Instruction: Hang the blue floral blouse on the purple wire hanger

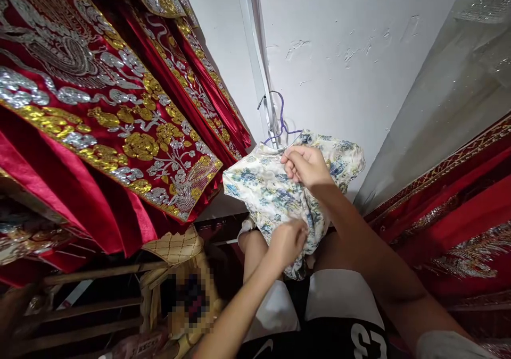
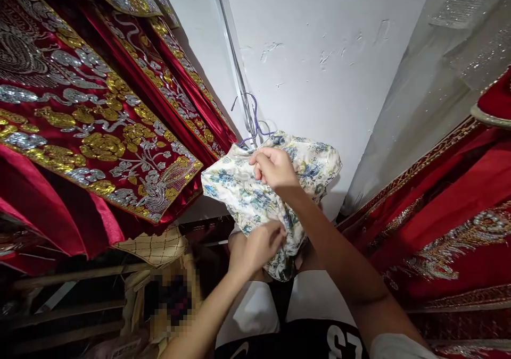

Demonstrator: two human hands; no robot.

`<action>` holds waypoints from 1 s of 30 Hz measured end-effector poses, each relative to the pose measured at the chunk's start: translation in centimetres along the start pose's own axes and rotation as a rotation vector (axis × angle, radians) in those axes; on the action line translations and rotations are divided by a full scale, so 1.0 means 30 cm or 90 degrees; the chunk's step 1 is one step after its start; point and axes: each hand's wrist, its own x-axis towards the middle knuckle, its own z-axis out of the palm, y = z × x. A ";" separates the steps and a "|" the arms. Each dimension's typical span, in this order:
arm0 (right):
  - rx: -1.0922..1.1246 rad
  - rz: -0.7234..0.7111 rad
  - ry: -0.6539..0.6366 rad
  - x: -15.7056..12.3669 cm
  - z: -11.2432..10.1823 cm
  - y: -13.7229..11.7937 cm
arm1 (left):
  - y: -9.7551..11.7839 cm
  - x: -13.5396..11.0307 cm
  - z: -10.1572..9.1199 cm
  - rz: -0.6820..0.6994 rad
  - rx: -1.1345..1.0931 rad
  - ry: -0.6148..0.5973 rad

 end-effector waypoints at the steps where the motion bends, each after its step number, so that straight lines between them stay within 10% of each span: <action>1: -0.001 -0.012 -0.007 -0.016 -0.003 0.007 | 0.004 0.025 -0.061 0.030 -0.050 0.074; 5: -0.015 -0.036 -0.025 -0.058 -0.019 0.026 | 0.047 0.141 -0.303 0.160 -0.119 0.416; 11: -0.040 -0.060 -0.018 -0.044 -0.016 0.073 | 0.113 0.236 -0.426 0.263 0.011 0.424; 16: -0.155 -0.006 -0.030 -0.062 -0.044 0.210 | 0.010 0.196 -0.479 0.160 -0.119 0.717; 20: -0.133 0.042 -0.070 -0.135 -0.088 0.268 | -0.190 0.134 -0.538 -0.055 -0.595 0.837; 23: -0.033 0.078 -0.049 -0.218 -0.090 0.294 | -0.284 0.081 -0.471 -0.228 -0.869 0.733; 30: 0.283 0.186 0.057 -0.432 -0.130 0.425 | -0.258 -0.024 -0.063 -0.346 -1.032 0.660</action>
